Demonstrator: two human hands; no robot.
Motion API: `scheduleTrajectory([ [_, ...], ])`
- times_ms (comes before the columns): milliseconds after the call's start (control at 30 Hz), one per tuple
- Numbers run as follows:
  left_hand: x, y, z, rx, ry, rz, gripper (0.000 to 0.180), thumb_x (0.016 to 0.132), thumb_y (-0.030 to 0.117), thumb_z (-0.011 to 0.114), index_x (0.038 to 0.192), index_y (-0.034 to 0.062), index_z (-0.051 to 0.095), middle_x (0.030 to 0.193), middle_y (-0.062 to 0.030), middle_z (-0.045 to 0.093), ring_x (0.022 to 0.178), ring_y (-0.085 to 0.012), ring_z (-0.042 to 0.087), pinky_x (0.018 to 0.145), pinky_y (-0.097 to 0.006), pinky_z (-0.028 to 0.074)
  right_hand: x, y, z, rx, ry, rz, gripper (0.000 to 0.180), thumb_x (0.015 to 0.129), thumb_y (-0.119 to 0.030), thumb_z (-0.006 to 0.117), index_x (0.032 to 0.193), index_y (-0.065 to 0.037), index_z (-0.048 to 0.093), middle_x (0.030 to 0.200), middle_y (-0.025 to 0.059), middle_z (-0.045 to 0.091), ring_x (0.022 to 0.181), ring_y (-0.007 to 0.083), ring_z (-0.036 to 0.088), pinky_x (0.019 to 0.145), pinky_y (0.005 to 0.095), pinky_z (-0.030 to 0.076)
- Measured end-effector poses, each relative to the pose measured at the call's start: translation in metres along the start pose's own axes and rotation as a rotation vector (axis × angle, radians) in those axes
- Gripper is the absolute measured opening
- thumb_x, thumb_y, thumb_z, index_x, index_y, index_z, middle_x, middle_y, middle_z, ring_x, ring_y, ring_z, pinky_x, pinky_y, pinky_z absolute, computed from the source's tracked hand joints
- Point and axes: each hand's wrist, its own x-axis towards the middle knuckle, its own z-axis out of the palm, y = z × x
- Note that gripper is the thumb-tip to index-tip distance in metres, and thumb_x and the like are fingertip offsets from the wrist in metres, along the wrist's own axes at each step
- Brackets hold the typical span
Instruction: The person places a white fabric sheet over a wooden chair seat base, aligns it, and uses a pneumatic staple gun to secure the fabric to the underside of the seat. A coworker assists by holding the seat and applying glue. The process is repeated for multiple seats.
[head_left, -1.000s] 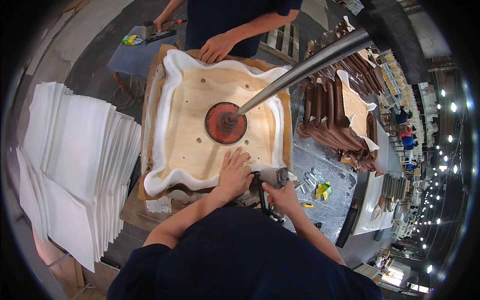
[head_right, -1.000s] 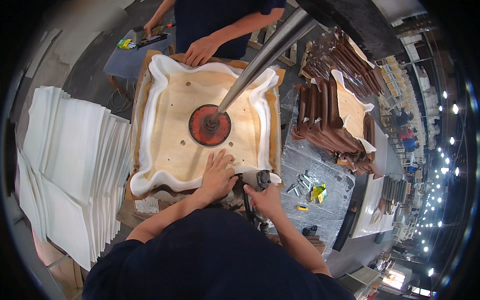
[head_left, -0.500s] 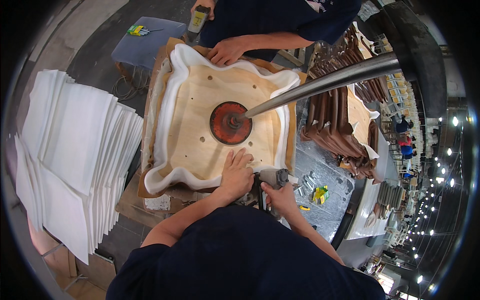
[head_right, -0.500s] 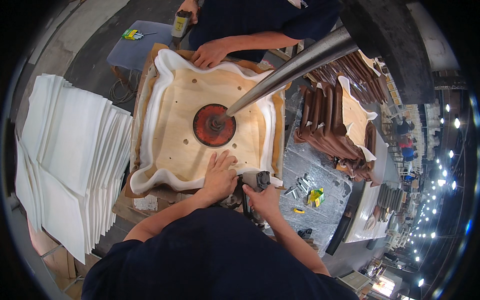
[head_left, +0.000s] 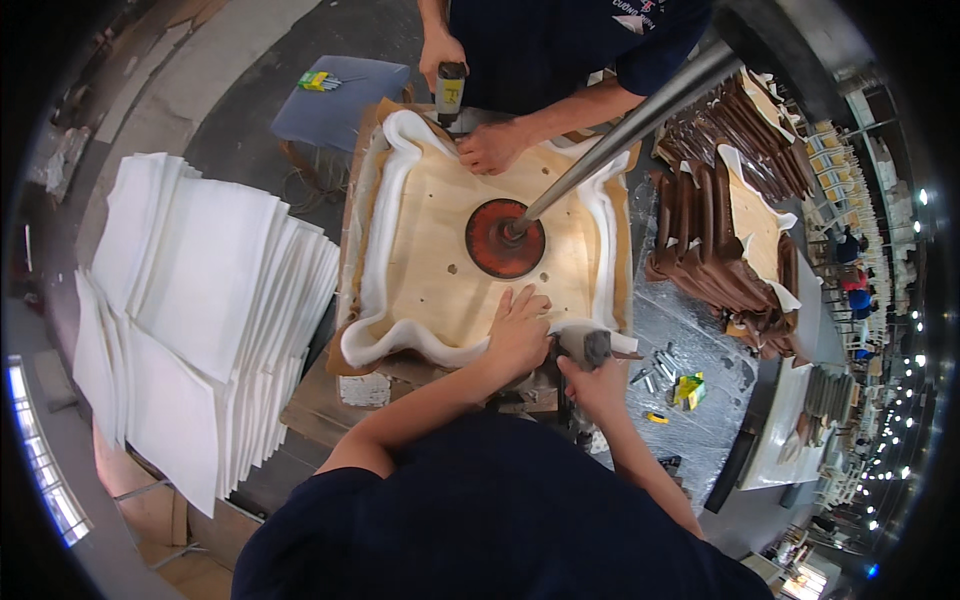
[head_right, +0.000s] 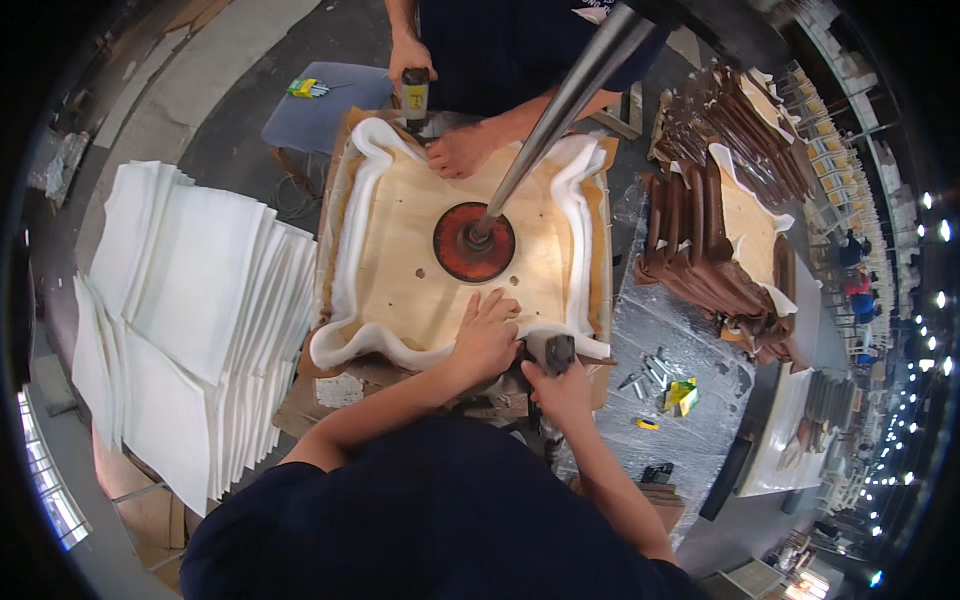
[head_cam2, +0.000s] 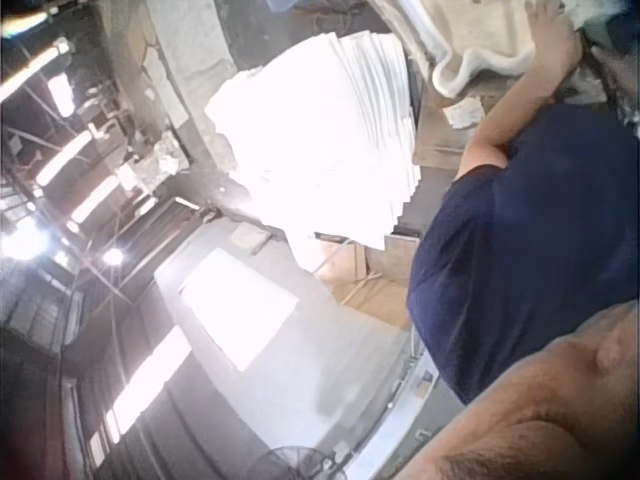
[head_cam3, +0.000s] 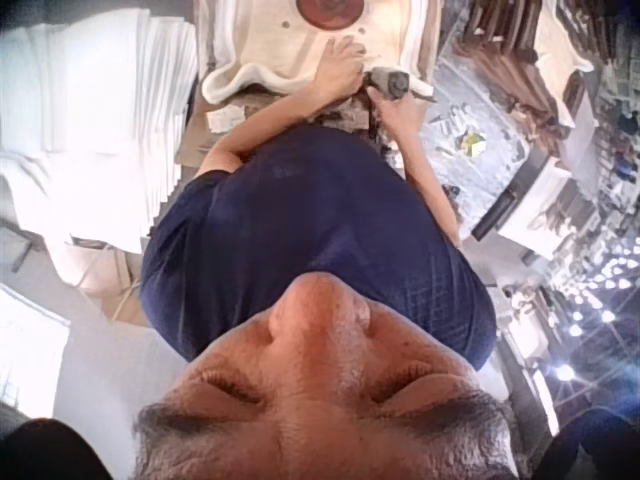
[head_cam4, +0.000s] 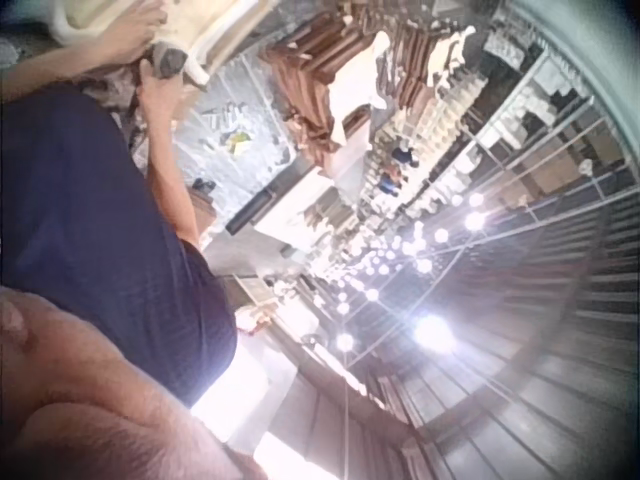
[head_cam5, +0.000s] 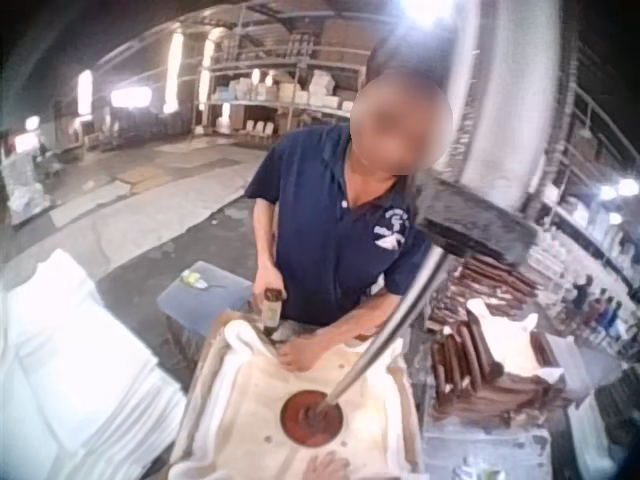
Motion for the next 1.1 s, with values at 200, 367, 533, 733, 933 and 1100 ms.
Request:
scheduleTrajectory([
  [200, -0.069, 0.015, -0.110, -0.197, -0.250, -0.088, 0.033, 0.088, 0.021, 0.086, 0.113, 0.0072, 0.070, 0.118, -0.0130, 0.070, 0.119, -0.0387, 0.065, 0.107, -0.054, 0.048, -0.035, 0.055, 0.024, 0.081, 0.075, -0.095, 0.045, 0.096, -0.020, 0.087, 0.132, 0.002, 0.071, 0.103, 0.0107, 0.080, 0.089, 0.0211, 0.077, 0.080, 0.0368, 0.060],
  [367, -0.098, -0.064, -0.144, 0.289, -0.260, 0.109, 0.034, 0.086, 0.022, 0.086, 0.114, 0.0089, 0.071, 0.109, -0.0115, 0.072, 0.111, -0.0365, 0.067, 0.098, -0.051, 0.051, -0.035, 0.041, 0.030, 0.066, 0.152, -0.108, 0.048, 0.091, -0.019, 0.090, 0.132, 0.001, 0.073, 0.116, 0.0167, 0.082, 0.110, 0.0302, 0.078, 0.099, 0.0426, 0.059],
  [533, -0.084, -0.100, -0.137, 0.289, -0.388, 0.380, 0.025, 0.089, 0.029, 0.083, 0.103, 0.0096, 0.075, 0.106, -0.0105, 0.072, 0.107, -0.0344, 0.068, 0.095, -0.050, 0.051, -0.040, 0.034, 0.039, 0.012, 0.310, -0.238, 0.054, 0.088, -0.022, 0.091, 0.134, -0.001, 0.071, 0.117, 0.0180, 0.082, 0.112, 0.0340, 0.079, 0.098, 0.0449, 0.060],
  [733, -0.054, -0.121, -0.129, 0.303, -0.454, 0.534, 0.024, 0.094, 0.034, 0.078, 0.084, 0.0124, 0.076, 0.102, -0.0082, 0.072, 0.102, -0.0331, 0.069, 0.094, -0.047, 0.050, -0.039, 0.021, 0.042, -0.200, 0.334, -0.131, 0.057, 0.090, -0.018, 0.089, 0.142, -0.007, 0.068, 0.118, 0.0152, 0.083, 0.113, 0.0322, 0.079, 0.098, 0.0445, 0.060],
  [933, -0.054, -0.131, -0.122, 0.092, -0.206, 0.464, 0.019, 0.092, 0.028, 0.079, 0.080, 0.0126, 0.077, 0.097, -0.0066, 0.068, 0.105, -0.0314, 0.063, 0.093, -0.049, 0.044, -0.071, 0.011, 0.053, 0.068, 0.191, 0.103, 0.062, 0.094, -0.011, 0.086, 0.151, -0.006, 0.062, 0.103, 0.0058, 0.078, 0.076, 0.0139, 0.071, 0.068, 0.0319, 0.059],
  [1100, -0.067, -0.134, -0.109, -0.021, -0.054, 0.235, 0.014, 0.087, 0.025, 0.083, 0.080, 0.0140, 0.077, 0.101, -0.0067, 0.062, 0.104, -0.0321, 0.057, 0.093, -0.050, 0.041, -0.100, -0.044, 0.117, 0.442, 0.012, 0.004, 0.053, 0.101, -0.008, 0.080, 0.149, 0.000, 0.062, 0.097, 0.0001, 0.072, 0.066, 0.0058, 0.061, 0.059, 0.0251, 0.051],
])
